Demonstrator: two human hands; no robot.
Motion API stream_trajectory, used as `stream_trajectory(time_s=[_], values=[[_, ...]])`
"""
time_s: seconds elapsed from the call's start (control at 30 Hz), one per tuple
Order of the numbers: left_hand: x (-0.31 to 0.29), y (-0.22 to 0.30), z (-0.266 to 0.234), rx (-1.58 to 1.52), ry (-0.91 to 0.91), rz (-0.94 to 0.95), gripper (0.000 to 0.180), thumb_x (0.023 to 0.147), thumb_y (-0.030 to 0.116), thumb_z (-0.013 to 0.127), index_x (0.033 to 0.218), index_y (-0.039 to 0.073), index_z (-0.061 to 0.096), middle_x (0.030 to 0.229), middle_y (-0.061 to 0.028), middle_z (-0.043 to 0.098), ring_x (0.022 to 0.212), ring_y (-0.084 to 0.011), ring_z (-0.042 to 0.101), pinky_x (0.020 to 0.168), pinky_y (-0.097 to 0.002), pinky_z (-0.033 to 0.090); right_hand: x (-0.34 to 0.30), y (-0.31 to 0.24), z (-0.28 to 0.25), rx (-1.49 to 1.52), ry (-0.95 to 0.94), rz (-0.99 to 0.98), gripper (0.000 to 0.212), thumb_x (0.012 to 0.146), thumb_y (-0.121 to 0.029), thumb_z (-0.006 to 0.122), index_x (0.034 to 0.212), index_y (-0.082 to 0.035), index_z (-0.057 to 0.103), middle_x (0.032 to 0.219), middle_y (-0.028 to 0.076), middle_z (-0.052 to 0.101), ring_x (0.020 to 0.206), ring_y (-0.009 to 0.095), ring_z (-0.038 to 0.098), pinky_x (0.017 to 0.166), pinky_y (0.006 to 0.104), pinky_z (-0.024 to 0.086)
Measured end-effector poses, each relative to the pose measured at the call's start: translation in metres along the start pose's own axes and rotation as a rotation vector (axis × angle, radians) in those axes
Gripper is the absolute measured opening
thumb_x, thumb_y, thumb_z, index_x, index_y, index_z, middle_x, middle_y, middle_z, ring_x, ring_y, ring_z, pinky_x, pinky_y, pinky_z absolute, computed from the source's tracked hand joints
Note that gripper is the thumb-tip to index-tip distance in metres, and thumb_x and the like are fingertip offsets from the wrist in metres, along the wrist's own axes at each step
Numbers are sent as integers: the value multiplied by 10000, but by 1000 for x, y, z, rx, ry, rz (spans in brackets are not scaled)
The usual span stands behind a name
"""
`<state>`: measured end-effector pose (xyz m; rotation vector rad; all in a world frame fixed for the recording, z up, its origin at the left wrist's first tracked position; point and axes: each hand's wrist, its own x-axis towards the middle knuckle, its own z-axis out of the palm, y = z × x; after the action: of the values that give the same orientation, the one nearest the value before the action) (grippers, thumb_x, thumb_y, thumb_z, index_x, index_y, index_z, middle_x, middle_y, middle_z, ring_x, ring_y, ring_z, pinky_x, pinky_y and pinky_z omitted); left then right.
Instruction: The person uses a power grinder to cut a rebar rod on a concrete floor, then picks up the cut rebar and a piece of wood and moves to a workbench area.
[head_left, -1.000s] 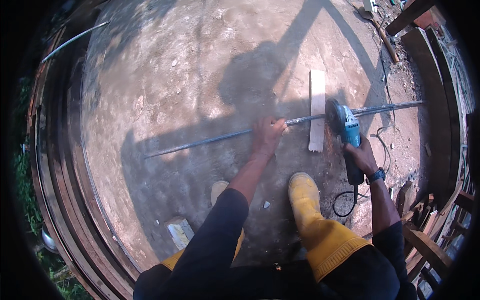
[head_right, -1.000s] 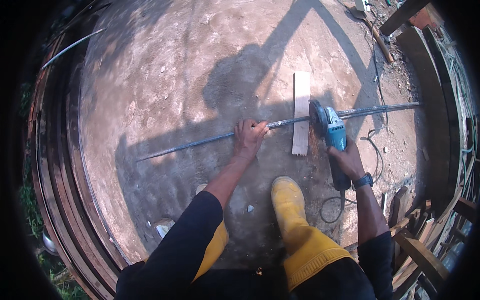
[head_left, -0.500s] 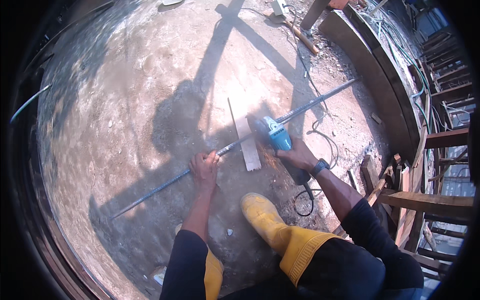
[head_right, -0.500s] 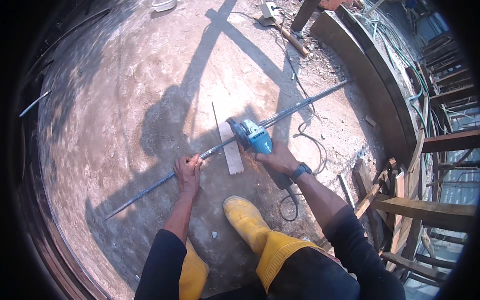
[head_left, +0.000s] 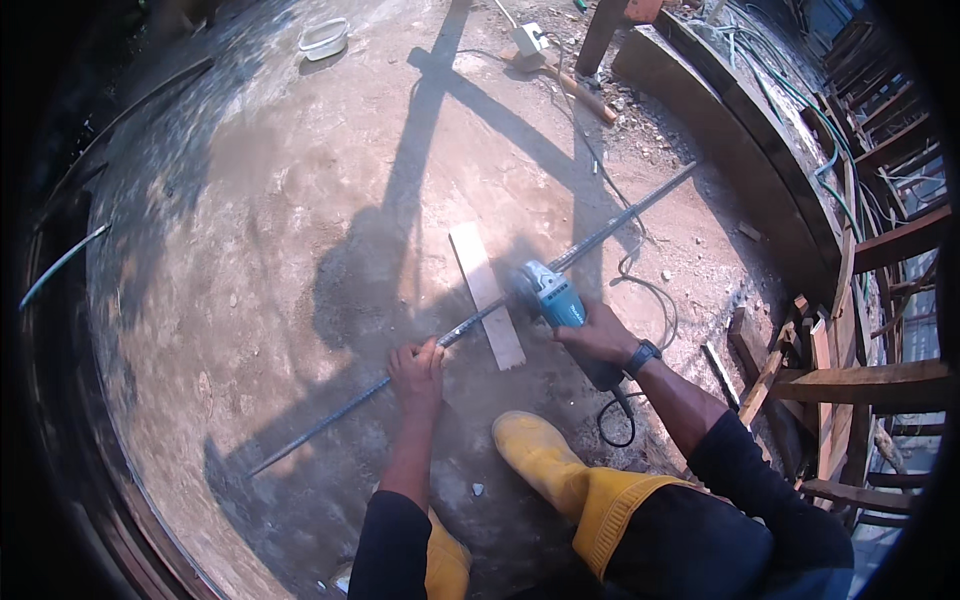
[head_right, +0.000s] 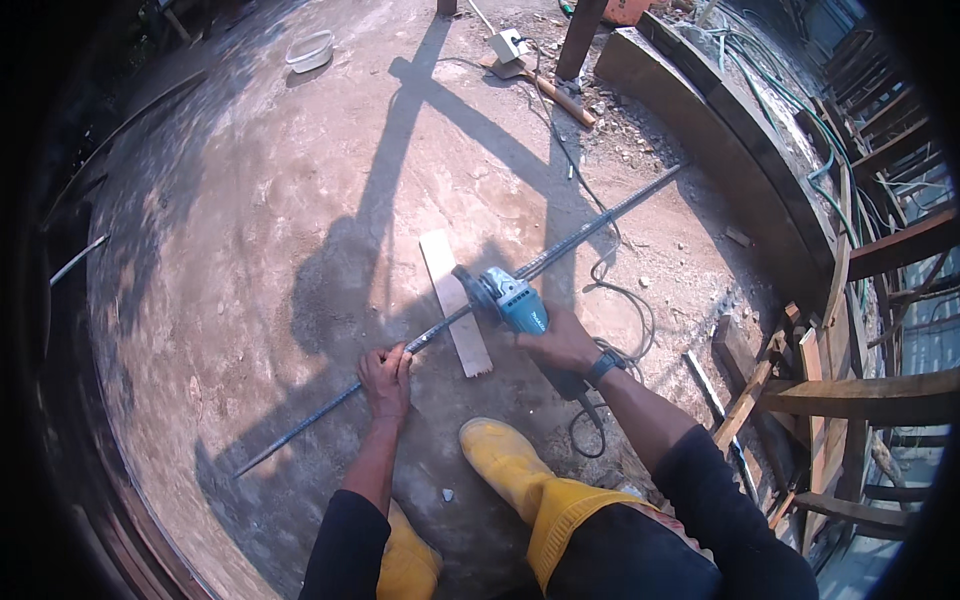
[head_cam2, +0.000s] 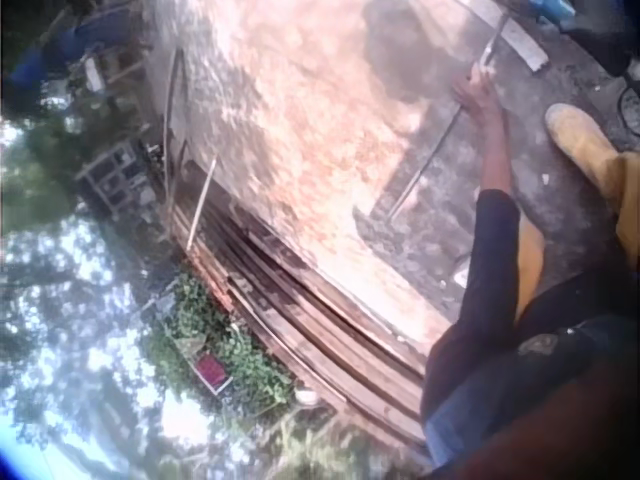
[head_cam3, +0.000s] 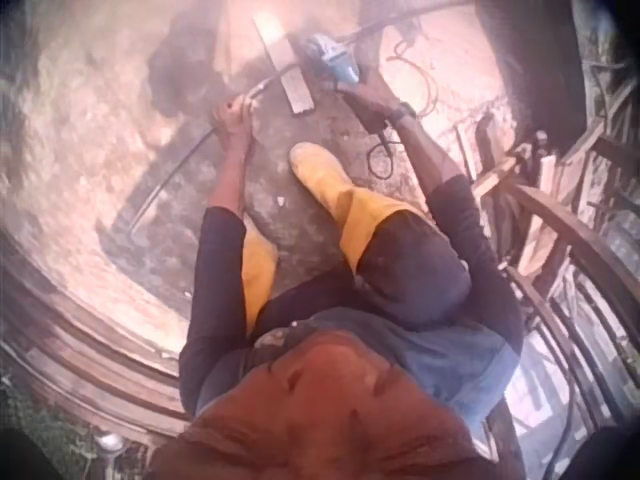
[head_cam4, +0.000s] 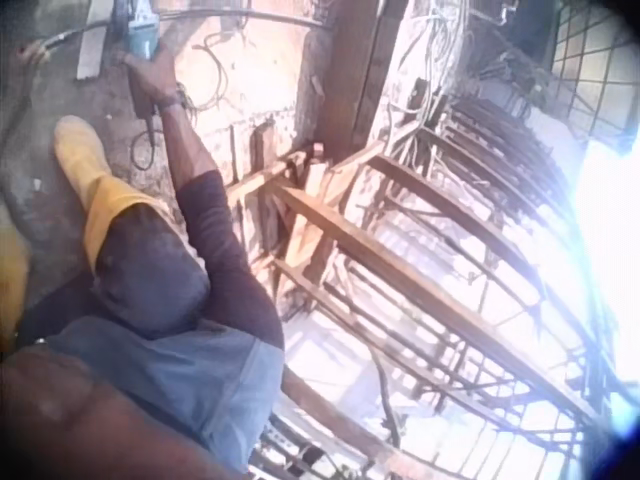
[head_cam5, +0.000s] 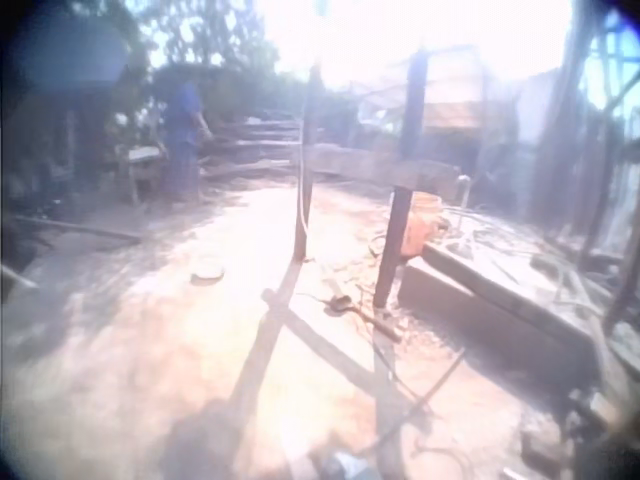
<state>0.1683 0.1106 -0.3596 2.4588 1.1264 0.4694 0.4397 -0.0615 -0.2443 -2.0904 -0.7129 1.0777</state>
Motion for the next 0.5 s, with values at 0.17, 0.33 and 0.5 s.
stream_trajectory(time_s=[0.17, 0.33, 0.5], values=[[-3, 49, 3, 23, 70, 19, 508, 831, 335, 710, 1287, 156, 575, 1162, -107, 484, 1156, -311, 431, 1029, -491, 300, -33, 21, -24, 250, 182, 26, 690, 731, -381, 760, 1213, 56, 531, 980, 150, 669, 851, 224, 675, 752, 348, 547], [4, 71, 18, 56, 7, 37, 653, 795, 343, 735, 1351, 125, 473, 1235, -126, 450, 1215, -327, 396, 1047, -515, 276, -68, 5, -39, 427, 272, 124, 505, 788, -230, 732, 1172, 35, 540, 942, 103, 657, 755, 160, 662, 689, 318, 554], [7, 86, 20, 79, -75, -4, 725, 767, 393, 761, 1331, 54, 458, 1233, -152, 487, 1218, -335, 424, 1047, -508, 295, -92, 21, -45, 458, 316, 128, 514, 779, -242, 739, 1164, 34, 541, 910, 97, 649, 752, 157, 657, 681, 317, 554]])
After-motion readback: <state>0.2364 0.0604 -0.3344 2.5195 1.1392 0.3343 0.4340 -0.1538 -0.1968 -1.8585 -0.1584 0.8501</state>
